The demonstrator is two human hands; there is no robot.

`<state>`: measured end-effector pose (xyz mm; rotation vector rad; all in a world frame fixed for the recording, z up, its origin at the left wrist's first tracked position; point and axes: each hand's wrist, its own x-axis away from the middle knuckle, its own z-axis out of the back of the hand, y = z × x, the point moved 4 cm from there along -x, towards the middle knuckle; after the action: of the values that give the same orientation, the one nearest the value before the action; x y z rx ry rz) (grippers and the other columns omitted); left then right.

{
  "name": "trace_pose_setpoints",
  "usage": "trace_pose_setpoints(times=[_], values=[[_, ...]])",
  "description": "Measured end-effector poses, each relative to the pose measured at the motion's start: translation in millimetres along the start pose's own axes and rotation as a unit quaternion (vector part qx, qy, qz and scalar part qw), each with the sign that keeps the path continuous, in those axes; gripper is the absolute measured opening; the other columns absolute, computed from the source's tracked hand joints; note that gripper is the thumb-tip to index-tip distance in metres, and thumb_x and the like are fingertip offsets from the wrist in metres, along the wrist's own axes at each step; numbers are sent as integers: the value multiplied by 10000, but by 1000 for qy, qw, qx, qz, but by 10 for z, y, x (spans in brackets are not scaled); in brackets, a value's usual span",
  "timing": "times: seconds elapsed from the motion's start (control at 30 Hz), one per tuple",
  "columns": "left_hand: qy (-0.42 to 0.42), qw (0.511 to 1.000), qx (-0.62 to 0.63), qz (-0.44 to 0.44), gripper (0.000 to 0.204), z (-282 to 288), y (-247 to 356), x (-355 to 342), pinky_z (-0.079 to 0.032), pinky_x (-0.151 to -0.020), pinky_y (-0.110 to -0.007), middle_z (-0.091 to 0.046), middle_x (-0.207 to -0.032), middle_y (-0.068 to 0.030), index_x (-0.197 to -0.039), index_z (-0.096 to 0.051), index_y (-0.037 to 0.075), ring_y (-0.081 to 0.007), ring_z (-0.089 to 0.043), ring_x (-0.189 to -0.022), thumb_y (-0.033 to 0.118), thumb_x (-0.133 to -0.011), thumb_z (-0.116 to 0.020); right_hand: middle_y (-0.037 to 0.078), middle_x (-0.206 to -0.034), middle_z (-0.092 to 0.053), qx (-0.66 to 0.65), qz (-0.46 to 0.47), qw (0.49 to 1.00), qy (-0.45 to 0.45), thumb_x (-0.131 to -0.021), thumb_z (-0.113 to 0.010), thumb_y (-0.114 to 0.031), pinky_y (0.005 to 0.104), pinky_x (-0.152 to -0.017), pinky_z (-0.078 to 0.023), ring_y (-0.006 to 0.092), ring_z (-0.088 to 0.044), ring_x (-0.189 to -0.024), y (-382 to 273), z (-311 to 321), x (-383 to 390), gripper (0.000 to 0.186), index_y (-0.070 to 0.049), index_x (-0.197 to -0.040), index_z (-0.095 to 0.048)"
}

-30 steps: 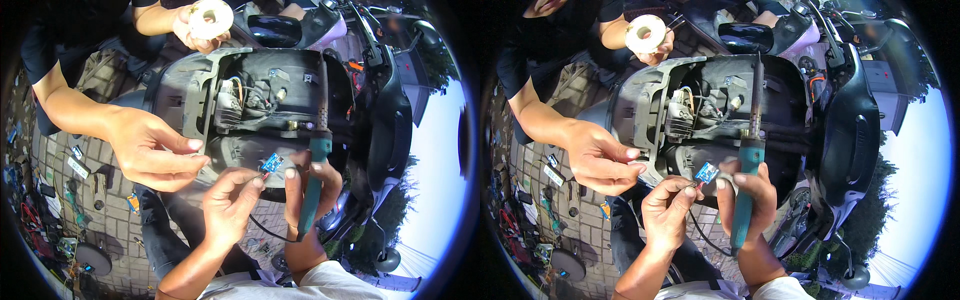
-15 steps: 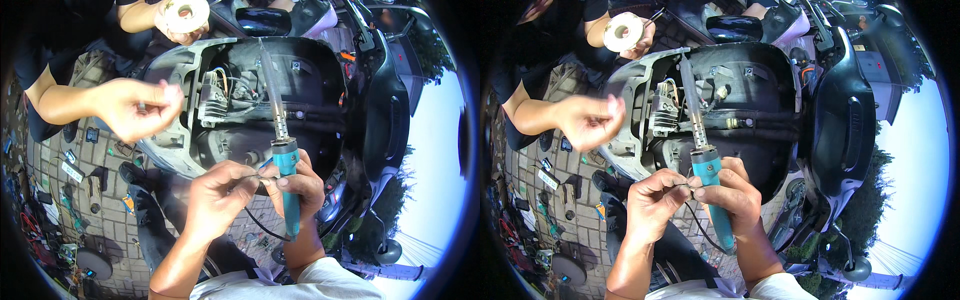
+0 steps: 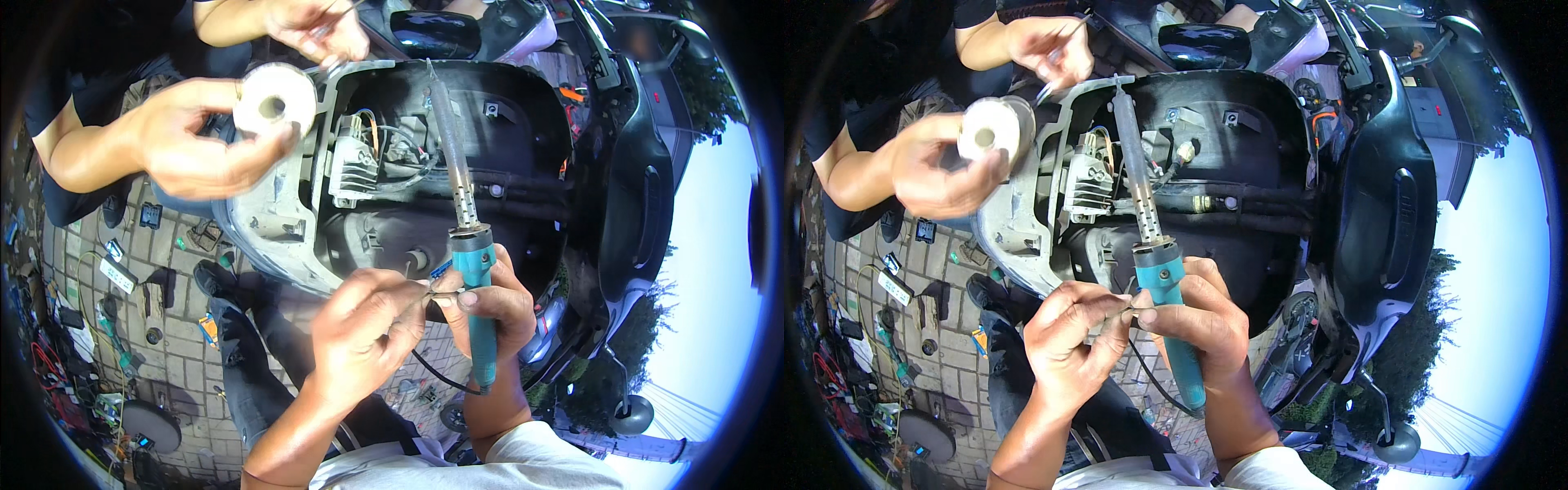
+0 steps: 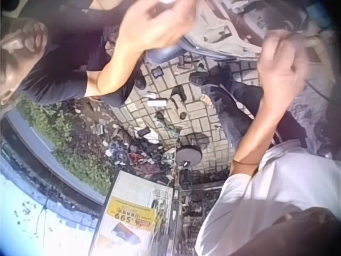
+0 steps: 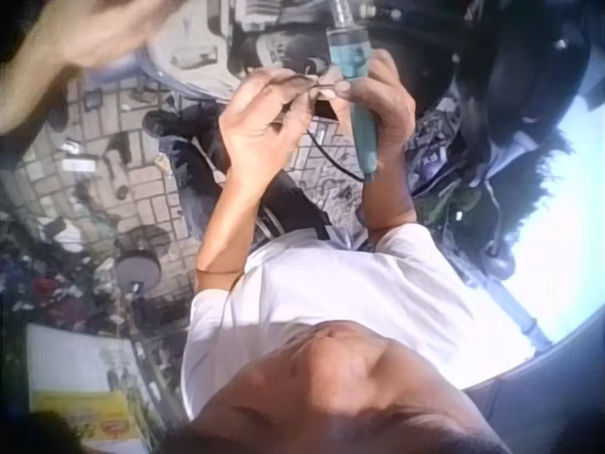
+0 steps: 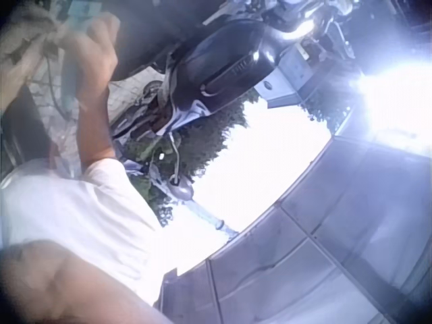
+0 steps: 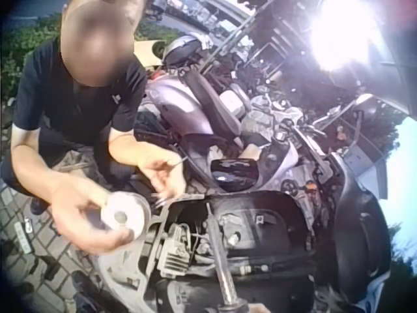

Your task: The person uses a soldering iron to attach wires to a small blue circuit board while another person assists by holding solder. The person repeatedly applies heat and solder to the board's connection points, then briefly places the board into the scooter's wiring compartment.

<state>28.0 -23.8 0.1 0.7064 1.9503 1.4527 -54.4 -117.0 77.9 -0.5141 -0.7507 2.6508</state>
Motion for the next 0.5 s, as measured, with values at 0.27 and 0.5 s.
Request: trace_pose_setpoints(times=[0.27,0.5], values=[[19,1000,-8,4,117,-14,8,-9,-474,-615,-268,-602,-791,-95,-812,-612,-4,-183,-586,-695,0,-726,-691,102,-743,-657,-23,-3,1000,4,-773,-695,4,371,-750,-438,205,-597,-678,-6,-32,-34,294,-121,-931,-480],[87,979,127,131,31,-46,-171,178,-458,-619,-226,-583,-856,-79,-821,-590,-24,-105,-551,-716,-34,-820,-620,125,-834,-657,-100,-33,992,69,-728,-722,33,343,-716,-464,226,-598,-760,34,-70,15,333,-84,-969,-524]])
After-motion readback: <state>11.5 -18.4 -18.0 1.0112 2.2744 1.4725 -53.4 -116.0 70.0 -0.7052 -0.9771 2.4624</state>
